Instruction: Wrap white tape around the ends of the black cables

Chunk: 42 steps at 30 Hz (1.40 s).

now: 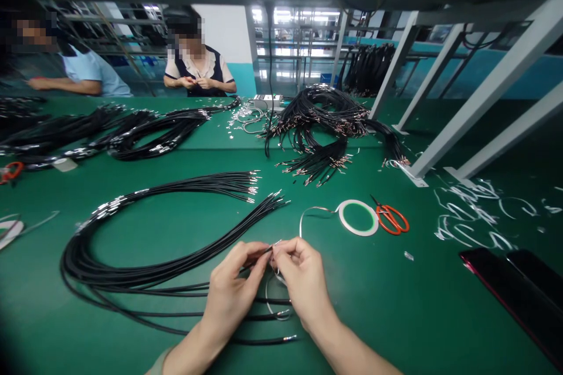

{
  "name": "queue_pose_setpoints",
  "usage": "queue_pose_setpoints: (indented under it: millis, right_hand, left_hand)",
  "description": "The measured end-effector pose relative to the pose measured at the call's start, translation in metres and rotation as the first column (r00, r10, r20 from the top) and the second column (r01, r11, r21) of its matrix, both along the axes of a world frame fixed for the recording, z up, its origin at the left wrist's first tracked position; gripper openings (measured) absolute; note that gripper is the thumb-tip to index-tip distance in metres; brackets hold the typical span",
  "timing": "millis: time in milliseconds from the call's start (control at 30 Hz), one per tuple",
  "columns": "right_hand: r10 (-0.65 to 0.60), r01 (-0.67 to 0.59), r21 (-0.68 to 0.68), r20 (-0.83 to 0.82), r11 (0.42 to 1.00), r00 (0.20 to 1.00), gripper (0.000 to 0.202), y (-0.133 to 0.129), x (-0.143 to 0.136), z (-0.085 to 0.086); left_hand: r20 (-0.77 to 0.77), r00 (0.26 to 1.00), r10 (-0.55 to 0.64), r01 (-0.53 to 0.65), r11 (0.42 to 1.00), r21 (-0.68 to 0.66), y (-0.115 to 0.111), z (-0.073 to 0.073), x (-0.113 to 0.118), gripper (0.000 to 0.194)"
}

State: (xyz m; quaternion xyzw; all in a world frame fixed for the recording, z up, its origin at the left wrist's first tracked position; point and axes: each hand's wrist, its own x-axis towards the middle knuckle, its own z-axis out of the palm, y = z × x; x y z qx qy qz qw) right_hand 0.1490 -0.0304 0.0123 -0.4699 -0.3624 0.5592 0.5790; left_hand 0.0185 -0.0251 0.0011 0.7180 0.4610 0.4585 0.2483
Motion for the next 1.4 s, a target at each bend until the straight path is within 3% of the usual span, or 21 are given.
queue_pose_setpoints:
  millis: [567, 800, 1033, 1267, 1400]
  right_hand:
    - [-0.008, 0.007, 0.030, 0.015, 1.000, 1.000, 0.016, 0.000, 0.001, -0.002]
    - [0.001, -0.002, 0.023, 0.021, 1.000, 1.000, 0.018, 0.001, 0.001, -0.002]
    - [0.017, -0.017, 0.005, 0.084, 1.000, 0.996, 0.018, 0.001, 0.002, -0.003]
    - [0.034, -0.037, 0.036, 0.089, 0.999, 0.995, 0.018, 0.002, 0.001, -0.006]
    - [0.041, -0.045, 0.056, 0.078, 0.997, 0.996, 0.019, 0.002, 0.000, -0.008]
  left_hand:
    - [-0.039, 0.999, -0.038, 0.039, 0.999, 0.024, -0.001, 0.001, 0.000, 0.027]
    - [0.023, 1.000, -0.014, 0.014, 1.000, -0.007, 0.001, 0.004, 0.000, 0.024]
    - [0.169, 0.986, 0.005, 0.032, 0.975, -0.218, 0.003, 0.002, 0.000, 0.018]
    - [0.393, 0.917, 0.073, 0.123, 0.883, -0.452, 0.009, 0.002, 0.001, 0.018]
    - [0.459, 0.883, 0.095, 0.175, 0.842, -0.511, 0.011, 0.006, 0.001, 0.023]
